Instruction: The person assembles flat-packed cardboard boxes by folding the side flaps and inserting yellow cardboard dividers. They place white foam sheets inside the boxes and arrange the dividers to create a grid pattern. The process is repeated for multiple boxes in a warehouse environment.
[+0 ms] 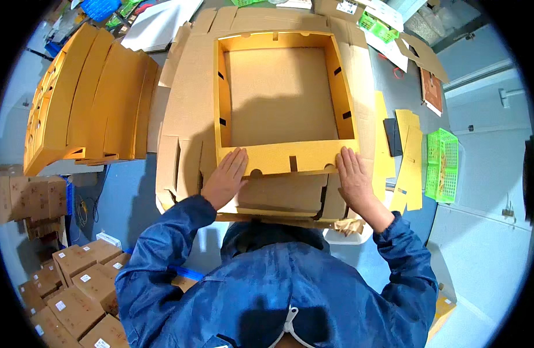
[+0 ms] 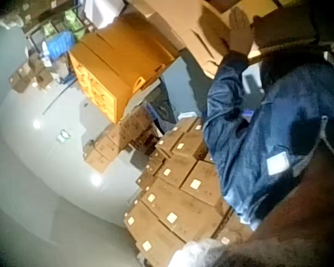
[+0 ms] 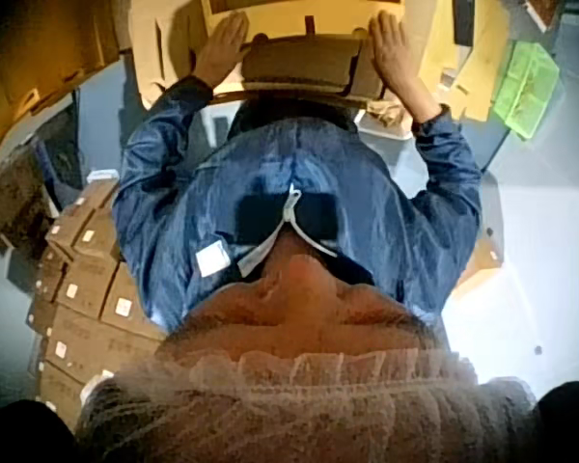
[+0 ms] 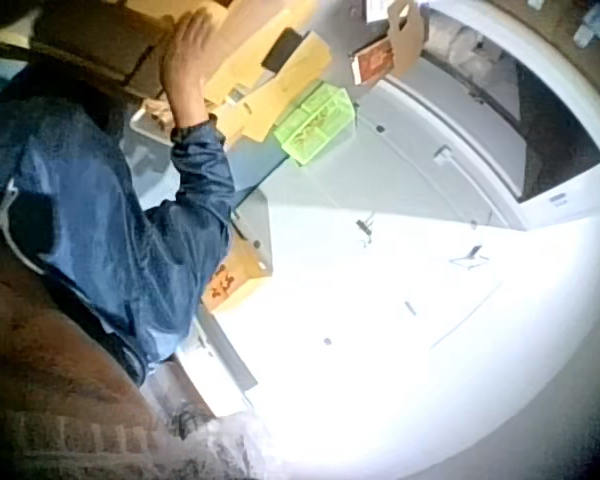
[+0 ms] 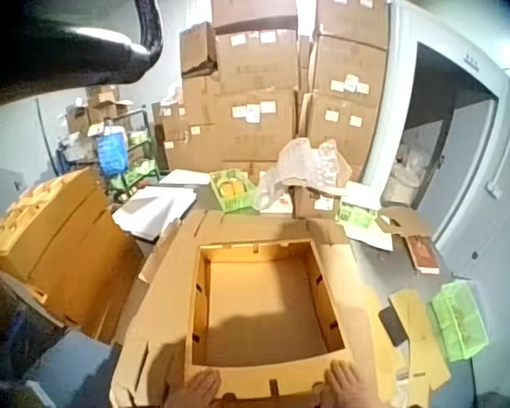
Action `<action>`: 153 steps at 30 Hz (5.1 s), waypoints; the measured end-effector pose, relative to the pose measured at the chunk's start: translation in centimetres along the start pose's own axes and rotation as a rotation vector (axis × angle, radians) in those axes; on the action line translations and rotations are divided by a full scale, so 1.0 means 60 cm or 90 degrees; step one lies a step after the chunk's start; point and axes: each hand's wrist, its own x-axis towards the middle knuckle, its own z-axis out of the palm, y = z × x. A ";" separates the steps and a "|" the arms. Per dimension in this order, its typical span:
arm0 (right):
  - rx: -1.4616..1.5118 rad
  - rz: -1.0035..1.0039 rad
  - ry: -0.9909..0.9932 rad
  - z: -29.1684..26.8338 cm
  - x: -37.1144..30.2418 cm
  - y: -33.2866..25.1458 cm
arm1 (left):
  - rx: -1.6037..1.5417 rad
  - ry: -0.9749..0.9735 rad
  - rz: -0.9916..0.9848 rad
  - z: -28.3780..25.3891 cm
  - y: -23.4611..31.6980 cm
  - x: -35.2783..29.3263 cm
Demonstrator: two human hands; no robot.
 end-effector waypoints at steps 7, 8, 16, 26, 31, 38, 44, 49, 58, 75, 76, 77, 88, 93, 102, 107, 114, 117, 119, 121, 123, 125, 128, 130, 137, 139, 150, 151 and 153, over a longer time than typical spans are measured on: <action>0.062 0.019 -0.133 0.069 0.052 0.029 | -0.185 -0.223 -0.003 -0.008 -0.034 0.054; 0.104 0.049 -0.212 0.073 0.067 0.037 | -0.190 -0.301 -0.022 -0.017 -0.036 0.070; -0.048 -0.135 -0.135 0.070 0.061 0.058 | 0.031 -0.308 0.072 0.001 -0.055 0.072; 0.000 -0.185 -0.312 0.101 0.101 0.091 | -0.028 -0.493 0.023 0.073 -0.043 0.067; 0.110 -0.094 0.019 0.133 0.069 0.262 | -0.281 0.062 0.047 0.033 0.189 0.100; 0.211 -0.039 0.007 0.051 0.180 0.263 | 0.004 0.345 -0.367 -0.056 0.037 0.071; 0.415 -0.064 0.109 0.154 0.349 0.041 | -0.224 0.135 -0.462 0.001 -0.094 0.053; 0.225 0.013 0.162 0.182 0.418 -0.076 | -0.371 0.084 -0.304 -0.045 -0.245 0.045; 0.223 0.089 -0.001 0.130 0.440 -0.096 | -0.548 0.468 -0.685 0.023 -0.826 0.224; 0.281 0.139 -0.101 0.124 0.460 -0.084 | -0.001 0.097 -0.559 0.132 -1.129 0.342; 0.287 0.142 -0.103 0.119 0.464 -0.084 | 0.064 0.081 -0.485 0.128 -1.140 0.334; 0.293 0.144 -0.106 0.117 0.464 -0.086 | 0.106 0.081 -0.462 0.128 -1.143 0.324; 0.297 0.117 -0.028 0.126 0.455 -0.079 | 0.320 0.406 -0.265 -0.178 -0.913 0.416; 0.285 0.127 0.008 0.118 0.451 -0.095 | 0.265 0.402 -0.013 -0.260 -0.594 0.377; 1.121 0.380 0.261 0.188 0.411 -0.074 | 0.113 0.381 0.284 -0.188 -0.297 0.268; 1.593 0.483 0.300 0.062 0.282 -0.055 | 0.078 0.268 0.329 -0.142 -0.138 0.186; 1.400 0.545 0.222 0.102 0.135 0.054 | -0.219 0.076 0.187 -0.089 0.010 0.147; 1.500 0.587 0.165 0.075 0.109 0.068 | -0.195 0.070 0.089 -0.035 -0.022 0.119; 1.395 0.614 0.089 0.083 0.123 0.058 | -0.177 0.046 0.059 -0.031 -0.008 0.128; 1.269 0.632 0.126 0.115 0.158 0.048 | -0.158 -0.027 -0.001 -0.044 0.008 0.134; 1.171 0.613 0.082 0.135 0.193 0.042 | -0.191 -0.040 -0.026 -0.040 0.008 0.131; 1.265 0.547 0.082 0.133 0.207 0.028 | -0.208 -0.026 -0.008 -0.017 -0.015 0.134; 1.417 0.457 0.138 0.033 0.188 0.012 | -0.166 0.068 -0.074 -0.025 -0.073 0.128; 1.403 0.400 0.170 0.019 0.162 0.043 | 0.024 0.265 -0.295 -0.107 -0.131 0.144; 1.269 0.376 0.208 -0.059 0.044 0.122 | -0.332 0.417 -0.596 -0.182 -0.235 0.107; 1.198 0.315 0.213 -0.049 0.033 0.153 | -0.519 0.531 -0.488 -0.195 -0.221 0.103; 0.788 0.421 0.285 -0.077 0.031 0.169 | -0.930 0.387 -0.305 -0.332 -0.108 0.104; 0.849 0.411 0.284 -0.083 0.031 0.166 | -0.936 0.384 -0.298 -0.342 -0.103 0.098; 1.287 0.324 0.267 -0.108 0.016 0.151 | -0.945 0.385 -0.290 -0.362 -0.099 0.084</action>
